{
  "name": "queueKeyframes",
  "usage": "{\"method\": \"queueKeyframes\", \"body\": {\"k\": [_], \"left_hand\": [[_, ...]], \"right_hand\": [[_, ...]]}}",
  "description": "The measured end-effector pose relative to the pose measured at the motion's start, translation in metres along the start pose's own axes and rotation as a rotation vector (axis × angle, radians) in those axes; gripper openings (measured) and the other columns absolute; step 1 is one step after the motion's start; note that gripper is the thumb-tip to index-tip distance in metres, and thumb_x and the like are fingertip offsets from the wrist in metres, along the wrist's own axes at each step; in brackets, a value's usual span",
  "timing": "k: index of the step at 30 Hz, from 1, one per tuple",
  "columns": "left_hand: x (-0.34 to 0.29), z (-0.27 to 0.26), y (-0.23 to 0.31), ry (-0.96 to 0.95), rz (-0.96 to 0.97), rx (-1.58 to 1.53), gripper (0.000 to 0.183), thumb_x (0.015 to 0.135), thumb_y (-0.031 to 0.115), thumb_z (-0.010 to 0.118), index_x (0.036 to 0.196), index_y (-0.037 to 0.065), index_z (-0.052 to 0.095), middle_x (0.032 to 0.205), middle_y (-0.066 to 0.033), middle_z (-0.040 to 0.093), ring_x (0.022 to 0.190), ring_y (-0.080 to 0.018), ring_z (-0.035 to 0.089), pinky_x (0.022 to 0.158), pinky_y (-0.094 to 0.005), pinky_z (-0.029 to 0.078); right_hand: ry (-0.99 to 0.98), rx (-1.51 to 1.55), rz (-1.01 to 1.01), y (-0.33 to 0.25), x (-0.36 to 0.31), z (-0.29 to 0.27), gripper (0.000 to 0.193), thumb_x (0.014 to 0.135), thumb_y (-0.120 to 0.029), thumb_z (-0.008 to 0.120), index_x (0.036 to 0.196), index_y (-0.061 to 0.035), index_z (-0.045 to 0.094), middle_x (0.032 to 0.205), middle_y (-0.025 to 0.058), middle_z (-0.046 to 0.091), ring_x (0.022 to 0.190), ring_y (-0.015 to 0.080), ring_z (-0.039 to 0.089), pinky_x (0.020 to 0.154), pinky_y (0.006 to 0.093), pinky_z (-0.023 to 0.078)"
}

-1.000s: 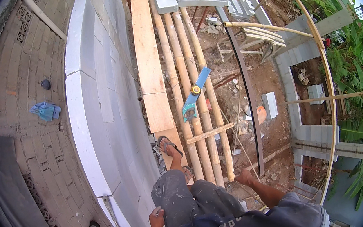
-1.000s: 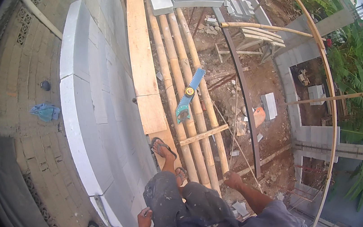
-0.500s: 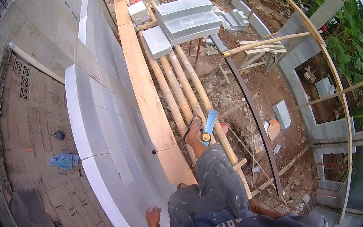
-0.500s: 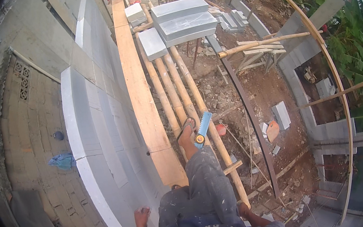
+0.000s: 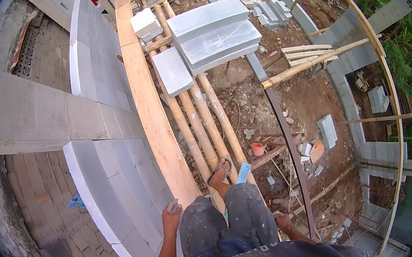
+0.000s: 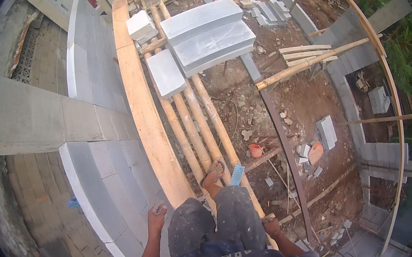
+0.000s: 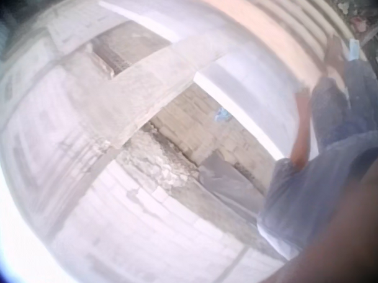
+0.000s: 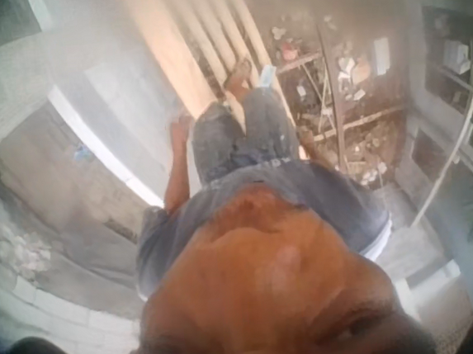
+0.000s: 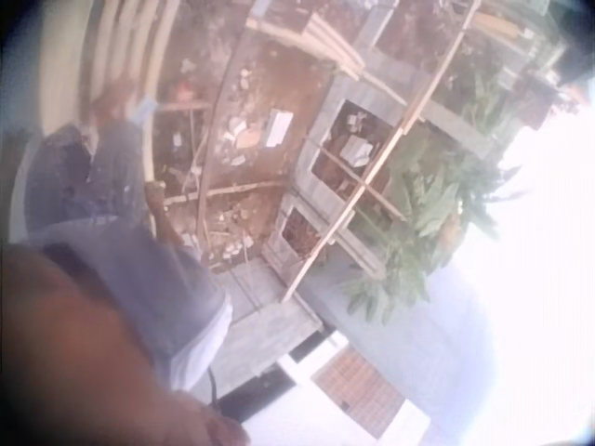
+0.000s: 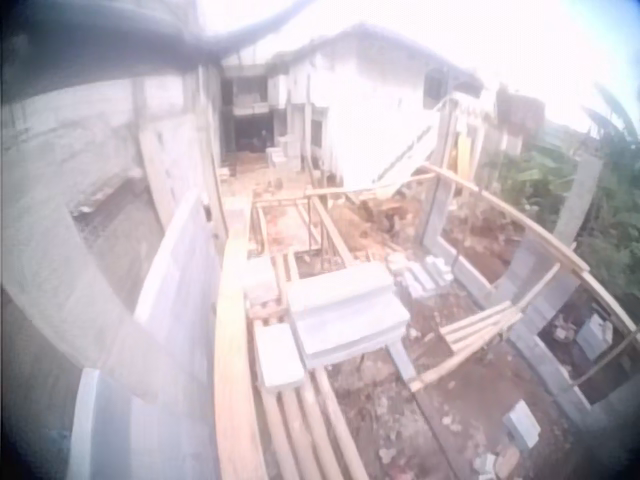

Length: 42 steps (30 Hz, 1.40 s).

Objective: The person applies mortar to white rectangular tiles using a trowel and places them onto a curved wall section. They use a hammer to tap the tiles into position and a tape measure to check alignment. The process is repeated for multiple tiles along the curve.

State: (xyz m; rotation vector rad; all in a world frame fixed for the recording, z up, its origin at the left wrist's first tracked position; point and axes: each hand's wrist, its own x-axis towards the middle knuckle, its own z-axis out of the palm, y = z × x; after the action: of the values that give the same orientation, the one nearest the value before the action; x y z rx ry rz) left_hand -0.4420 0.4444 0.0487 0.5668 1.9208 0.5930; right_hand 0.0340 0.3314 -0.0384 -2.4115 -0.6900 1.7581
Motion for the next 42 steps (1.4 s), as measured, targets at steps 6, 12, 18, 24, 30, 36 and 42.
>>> {"method": "queueKeyframes", "body": {"k": [6,12,18,24,30,36,42], "left_hand": [[0.06,0.005,0.075,0.085,0.224,0.23,0.033,0.088,0.018,0.067,0.118,0.004,0.067,0.123,-0.0197,0.061,0.115,-0.0313,0.059,0.095,-0.0375,0.048],[0.209,-0.001,0.172,0.185,0.36,0.22,0.031,0.09,0.026,0.066,0.112,0.006,0.07,0.122,-0.0215,0.062,0.114,-0.0346,0.059,0.098,-0.0399,0.045],[0.465,0.062,0.287,0.048,0.55,0.478,0.04,0.092,0.041,0.061,0.112,0.008,0.071,0.13,-0.0259,0.056,0.123,-0.0391,0.052,0.104,-0.0436,0.04],[0.742,0.147,0.415,-0.026,0.702,0.805,0.067,0.093,0.055,0.052,0.132,0.001,0.056,0.141,-0.0336,0.042,0.133,-0.0442,0.04,0.11,-0.0482,0.034],[0.925,0.171,0.531,0.311,0.788,0.945,0.085,0.088,0.064,0.052,0.145,0.002,0.04,0.151,-0.0279,0.031,0.139,-0.0416,0.033,0.111,-0.0484,0.033],[0.957,0.171,0.54,0.212,0.583,0.805,0.099,0.076,0.067,0.064,0.14,-0.006,0.042,0.141,-0.0287,0.044,0.133,-0.0408,0.041,0.11,-0.0488,0.034],[0.934,0.174,0.537,0.178,0.547,0.911,0.1,0.075,0.07,0.064,0.136,-0.007,0.044,0.129,-0.027,0.052,0.125,-0.0421,0.047,0.106,-0.0505,0.036]], "right_hand": [[0.085,-0.049,0.038,-0.154,0.008,-0.011,0.016,0.086,-0.011,0.06,0.093,0.0005,0.069,0.073,0.0103,0.067,0.059,0.0167,0.064,0.048,0.0298,0.048],[0.02,0.131,-0.059,-0.239,0.146,0.009,0.015,0.084,-0.012,0.062,0.088,-0.0006,0.07,0.075,0.0095,0.068,0.065,0.012,0.065,0.052,0.0279,0.048],[0.096,-0.049,-0.302,-0.374,0.319,0.08,0.024,0.086,-0.021,0.063,0.095,-0.0004,0.07,0.078,0.0127,0.069,0.071,0.0171,0.066,0.065,0.0332,0.052],[-0.008,0.005,-0.428,-0.592,0.48,0.151,0.038,0.09,-0.037,0.065,0.099,-0.0012,0.07,0.077,0.0049,0.066,0.07,0.0137,0.06,0.067,0.0314,0.048],[-0.031,0.169,-0.651,-0.8,0.573,0.197,0.065,0.088,-0.057,0.061,0.11,0.0039,0.064,0.099,0.0228,0.069,0.099,0.0338,0.066,0.088,0.0411,0.049],[0.124,0.54,-0.619,-0.858,0.588,0.223,0.063,0.095,-0.052,0.056,0.122,0.0046,0.057,0.119,0.0201,0.057,0.112,0.0311,0.054,0.099,0.0413,0.041],[0.279,0.619,-0.435,-0.818,0.592,0.238,0.073,0.094,-0.053,0.056,0.136,0.0051,0.045,0.128,0.0209,0.046,0.118,0.031,0.049,0.102,0.0415,0.038]]}}
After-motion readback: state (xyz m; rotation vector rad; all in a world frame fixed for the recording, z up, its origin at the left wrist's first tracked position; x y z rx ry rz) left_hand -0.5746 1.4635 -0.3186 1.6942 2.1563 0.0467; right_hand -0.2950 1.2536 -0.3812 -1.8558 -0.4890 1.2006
